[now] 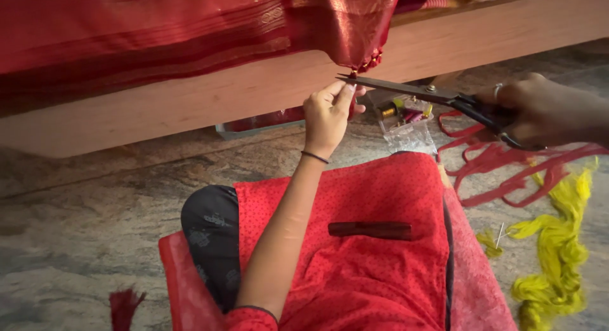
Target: Tying and trimming decorative tassels on the edge of a red and gold sari.
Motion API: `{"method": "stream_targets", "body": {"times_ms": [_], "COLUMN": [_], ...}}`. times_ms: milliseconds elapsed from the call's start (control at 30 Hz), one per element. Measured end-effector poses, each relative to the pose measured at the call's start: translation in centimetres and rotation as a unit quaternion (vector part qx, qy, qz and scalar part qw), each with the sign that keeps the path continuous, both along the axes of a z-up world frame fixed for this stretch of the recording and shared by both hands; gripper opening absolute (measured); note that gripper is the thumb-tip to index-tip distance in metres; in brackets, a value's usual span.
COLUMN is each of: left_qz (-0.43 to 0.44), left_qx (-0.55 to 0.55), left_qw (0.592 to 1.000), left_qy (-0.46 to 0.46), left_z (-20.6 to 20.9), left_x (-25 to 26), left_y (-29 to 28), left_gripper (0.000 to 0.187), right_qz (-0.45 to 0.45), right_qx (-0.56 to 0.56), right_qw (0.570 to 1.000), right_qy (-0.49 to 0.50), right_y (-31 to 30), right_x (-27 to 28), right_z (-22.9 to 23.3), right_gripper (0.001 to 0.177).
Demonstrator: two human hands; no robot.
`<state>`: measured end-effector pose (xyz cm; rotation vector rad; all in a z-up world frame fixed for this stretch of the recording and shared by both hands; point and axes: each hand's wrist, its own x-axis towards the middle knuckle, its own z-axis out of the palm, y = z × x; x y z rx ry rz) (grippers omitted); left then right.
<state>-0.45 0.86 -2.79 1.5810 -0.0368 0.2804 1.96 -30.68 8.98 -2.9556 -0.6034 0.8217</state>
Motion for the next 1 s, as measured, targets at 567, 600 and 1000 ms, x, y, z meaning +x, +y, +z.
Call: {"method": "stream_targets", "body": {"times_ms": [567, 600, 1000], "left_qz": [-0.034, -0.038, -0.020], "left_qx": [0.010, 0.011, 0.017], "left_qw": [0.999, 0.999, 1.000], "left_qy": [0.014, 0.012, -0.003], "left_z": [0.1, 0.0, 0.5], "left_x": [0.5, 0.5, 0.4], "left_y": [0.6, 0.5, -0.2], "left_gripper": [0.028, 0.028, 0.029], "right_qz": [0.043, 0.039, 0.156], "right_qx": [0.070, 0.070, 0.000], "right_qw": [0.995, 0.995, 0.980], "right_qy": [-0.054, -0.057, -0.124], "right_y": [2.6, 2.6, 1.7], "right_x": [-1.8, -1.8, -1.4], "right_z": [4.1, 4.4, 3.5], "right_gripper": [0.046, 0.046, 0.033]}}
